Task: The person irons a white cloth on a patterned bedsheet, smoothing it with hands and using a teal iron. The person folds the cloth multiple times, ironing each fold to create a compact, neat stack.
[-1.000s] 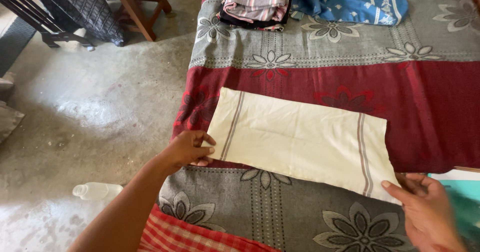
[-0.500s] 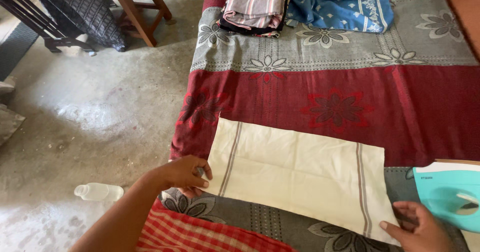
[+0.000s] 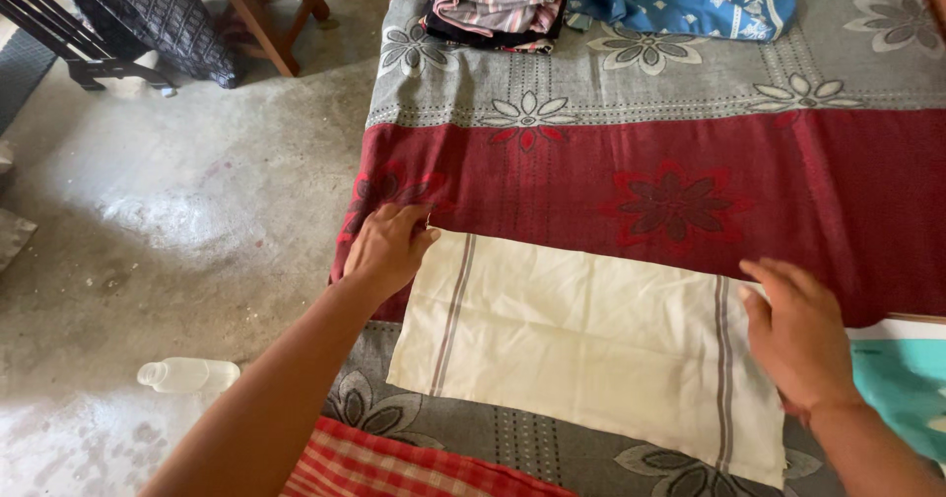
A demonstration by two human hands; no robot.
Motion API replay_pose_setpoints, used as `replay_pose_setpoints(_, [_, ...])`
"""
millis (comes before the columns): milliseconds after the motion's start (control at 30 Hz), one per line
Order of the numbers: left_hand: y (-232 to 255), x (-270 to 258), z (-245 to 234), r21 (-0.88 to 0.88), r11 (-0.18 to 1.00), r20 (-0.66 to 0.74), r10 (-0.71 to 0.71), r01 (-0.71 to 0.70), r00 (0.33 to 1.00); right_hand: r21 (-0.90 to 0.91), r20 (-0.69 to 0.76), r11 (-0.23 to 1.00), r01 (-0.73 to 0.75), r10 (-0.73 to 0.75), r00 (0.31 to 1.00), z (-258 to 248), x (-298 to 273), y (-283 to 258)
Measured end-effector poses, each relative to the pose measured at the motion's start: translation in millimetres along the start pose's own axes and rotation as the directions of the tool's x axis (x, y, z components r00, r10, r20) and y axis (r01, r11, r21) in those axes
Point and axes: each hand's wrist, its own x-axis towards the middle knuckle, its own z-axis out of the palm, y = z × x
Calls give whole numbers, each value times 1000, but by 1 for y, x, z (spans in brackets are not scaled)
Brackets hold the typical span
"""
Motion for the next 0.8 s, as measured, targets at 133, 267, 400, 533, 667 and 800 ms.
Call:
replay_pose_setpoints(133, [11,16,4,146,975,163,-190,167,968,-148,144,981,-123,145,979,14,26,12])
replay_pose_setpoints(267, [19,34,1,258,934,335,-327,248,883,-258,204,950,-176,231,951,18,30,15])
replay_pose_setpoints(400, [1,44,9,254,930,419,-354,266,836,-343,304,906,-249,358,883,18,40,16])
replay_pose_setpoints(533, [-34,49,23,-114,959,432,-186,258,883,-354,342,892,-281,403,849,13,47,18])
replay_pose_setpoints(667, [-49,47,34,-311,895,461,-152,320,874,-280,307,883,-378,455,836,16,47,19])
replay_pose_setpoints(800, [-41,45,28,-295,919,358,-147,261,922,-225,242,880,-418,466,851,18,44,19])
